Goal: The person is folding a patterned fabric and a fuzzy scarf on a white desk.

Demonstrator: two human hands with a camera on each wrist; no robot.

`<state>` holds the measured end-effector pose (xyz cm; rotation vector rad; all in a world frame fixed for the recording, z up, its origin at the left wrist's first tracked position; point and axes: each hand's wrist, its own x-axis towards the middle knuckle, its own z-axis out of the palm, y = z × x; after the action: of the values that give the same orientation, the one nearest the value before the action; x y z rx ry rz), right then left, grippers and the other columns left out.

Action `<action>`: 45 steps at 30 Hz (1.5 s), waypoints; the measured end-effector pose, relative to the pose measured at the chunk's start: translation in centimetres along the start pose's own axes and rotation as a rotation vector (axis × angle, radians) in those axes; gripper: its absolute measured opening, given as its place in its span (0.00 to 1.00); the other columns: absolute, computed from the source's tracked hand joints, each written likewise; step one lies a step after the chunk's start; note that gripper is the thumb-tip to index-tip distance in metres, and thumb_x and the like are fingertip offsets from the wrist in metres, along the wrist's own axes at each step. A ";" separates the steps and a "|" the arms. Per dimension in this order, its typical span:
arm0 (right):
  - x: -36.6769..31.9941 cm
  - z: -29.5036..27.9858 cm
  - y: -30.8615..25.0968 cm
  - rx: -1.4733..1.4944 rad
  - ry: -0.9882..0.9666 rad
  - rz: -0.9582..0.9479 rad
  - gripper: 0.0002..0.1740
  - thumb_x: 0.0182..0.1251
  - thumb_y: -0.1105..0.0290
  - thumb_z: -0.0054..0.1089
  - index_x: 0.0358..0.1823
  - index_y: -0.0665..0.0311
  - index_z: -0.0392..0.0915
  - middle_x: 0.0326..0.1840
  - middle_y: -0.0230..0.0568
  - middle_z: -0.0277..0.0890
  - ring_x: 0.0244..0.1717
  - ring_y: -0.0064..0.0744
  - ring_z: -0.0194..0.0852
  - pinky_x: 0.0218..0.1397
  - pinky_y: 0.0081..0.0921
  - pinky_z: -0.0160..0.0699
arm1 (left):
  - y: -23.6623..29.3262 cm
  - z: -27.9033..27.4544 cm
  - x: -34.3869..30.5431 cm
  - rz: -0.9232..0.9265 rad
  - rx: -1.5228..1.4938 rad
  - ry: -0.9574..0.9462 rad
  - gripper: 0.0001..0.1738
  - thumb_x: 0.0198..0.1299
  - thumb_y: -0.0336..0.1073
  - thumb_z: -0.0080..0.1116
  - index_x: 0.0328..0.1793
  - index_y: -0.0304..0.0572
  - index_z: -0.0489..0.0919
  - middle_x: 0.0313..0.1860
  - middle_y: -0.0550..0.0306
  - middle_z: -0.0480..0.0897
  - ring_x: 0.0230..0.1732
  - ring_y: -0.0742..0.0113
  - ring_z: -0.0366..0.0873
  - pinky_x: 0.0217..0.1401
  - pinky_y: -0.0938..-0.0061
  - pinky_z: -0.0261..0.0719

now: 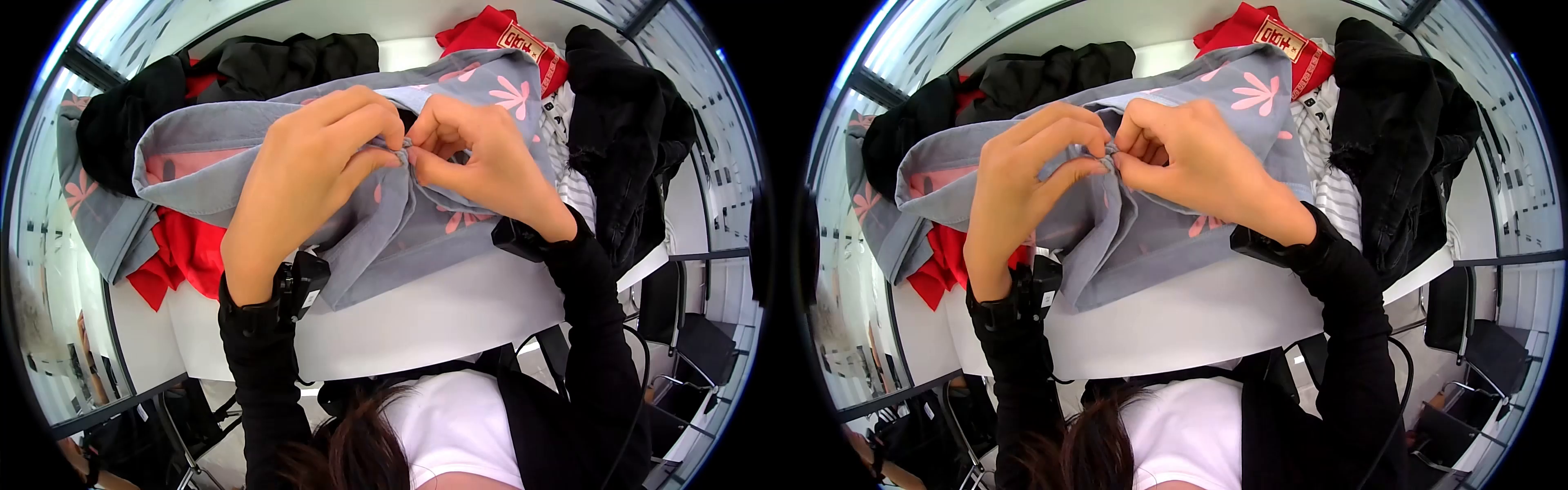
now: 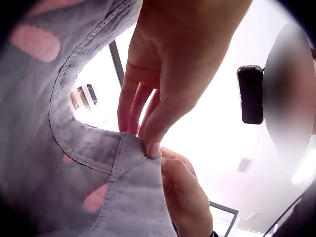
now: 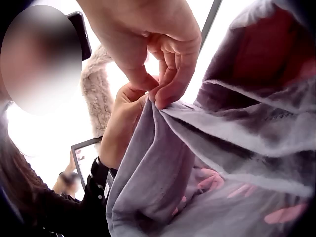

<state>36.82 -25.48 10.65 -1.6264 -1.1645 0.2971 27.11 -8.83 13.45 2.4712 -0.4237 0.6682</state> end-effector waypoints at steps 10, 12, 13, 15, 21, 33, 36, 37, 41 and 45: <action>-0.1 0.1 -0.2 -0.084 -0.186 -0.241 0.06 0.50 0.75 0.58 0.30 0.66 0.70 0.21 0.41 0.77 0.22 0.36 0.76 0.30 0.23 0.72 | -1.3 0.7 -0.3 0.011 0.068 -0.122 0.04 0.51 0.29 0.56 0.32 0.38 0.73 0.31 0.53 0.77 0.33 0.51 0.75 0.33 0.65 0.72; -0.1 0.2 0.1 -0.126 -0.210 -0.170 0.06 0.50 0.75 0.58 0.29 0.66 0.70 0.21 0.42 0.77 0.22 0.37 0.76 0.30 0.22 0.72 | -2.4 1.3 -0.4 -0.014 0.030 -0.193 0.04 0.50 0.28 0.56 0.32 0.37 0.73 0.29 0.53 0.77 0.32 0.51 0.75 0.33 0.65 0.72; -0.1 0.1 0.3 -0.149 -0.217 -0.132 0.06 0.50 0.75 0.58 0.29 0.66 0.71 0.21 0.42 0.77 0.23 0.37 0.76 0.30 0.22 0.72 | -2.6 1.5 -0.4 -0.021 0.007 -0.230 0.05 0.50 0.28 0.56 0.32 0.37 0.73 0.29 0.52 0.76 0.32 0.52 0.75 0.33 0.66 0.72; 0.2 -0.6 1.0 -0.127 -0.177 -0.085 0.05 0.51 0.74 0.58 0.28 0.67 0.72 0.22 0.43 0.78 0.23 0.35 0.78 0.29 0.22 0.73 | -2.4 1.3 -0.5 -0.137 -0.067 -0.247 0.08 0.47 0.25 0.59 0.35 0.36 0.75 0.30 0.52 0.77 0.32 0.54 0.76 0.35 0.69 0.73; -0.1 -1.8 0.5 -0.169 -0.279 0.134 0.06 0.53 0.74 0.58 0.30 0.69 0.74 0.19 0.37 0.77 0.21 0.24 0.75 0.30 0.18 0.73 | -2.0 0.7 -0.5 -0.124 -0.092 -0.287 0.11 0.45 0.25 0.62 0.36 0.35 0.75 0.32 0.53 0.79 0.32 0.56 0.77 0.40 0.71 0.74; -2.2 3.6 4.2 -0.269 -0.387 -0.118 0.23 0.43 0.59 0.68 0.38 0.67 0.77 0.33 0.56 0.74 0.38 0.54 0.74 0.42 0.41 0.74 | -2.2 1.3 -0.3 -0.096 -0.179 -0.369 0.10 0.46 0.25 0.61 0.36 0.36 0.74 0.35 0.53 0.78 0.36 0.55 0.74 0.44 0.70 0.72; -1.6 3.2 3.1 -0.375 -0.431 -0.189 0.19 0.45 0.67 0.63 0.41 0.66 0.76 0.37 0.53 0.73 0.46 0.51 0.71 0.49 0.39 0.72 | -2.5 1.1 -0.4 -0.057 -0.174 -0.381 0.11 0.46 0.26 0.61 0.36 0.38 0.73 0.33 0.53 0.77 0.36 0.54 0.74 0.43 0.69 0.72; -0.5 2.0 2.1 -0.461 -0.529 -0.072 0.18 0.44 0.70 0.60 0.41 0.66 0.76 0.38 0.51 0.74 0.47 0.50 0.71 0.50 0.38 0.72 | -2.2 0.5 -0.5 -0.088 -0.193 -0.360 0.10 0.46 0.25 0.61 0.36 0.38 0.73 0.32 0.52 0.77 0.36 0.54 0.74 0.42 0.69 0.71; 3.4 -4.2 -0.8 -0.458 0.269 -0.287 0.27 0.48 0.76 0.62 0.53 0.60 0.71 0.54 0.40 0.68 0.46 0.43 0.73 0.54 0.32 0.73 | -1.2 -2.3 -1.4 -0.161 -0.188 -0.400 0.11 0.46 0.25 0.61 0.35 0.38 0.71 0.31 0.52 0.76 0.36 0.52 0.73 0.41 0.68 0.71; 9.0 3.3 3.4 -0.341 -0.532 -0.369 0.38 0.55 0.75 0.57 0.69 0.54 0.56 0.56 0.48 0.67 0.50 0.45 0.72 0.56 0.34 0.69 | 0.2 0.7 -2.6 -0.273 0.052 -0.500 0.10 0.48 0.23 0.54 0.38 0.35 0.70 0.32 0.44 0.76 0.39 0.46 0.75 0.41 0.62 0.72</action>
<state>40.80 -16.17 9.55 -1.6222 -1.9800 0.3125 25.10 -8.99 11.61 2.6653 -0.2408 -0.0572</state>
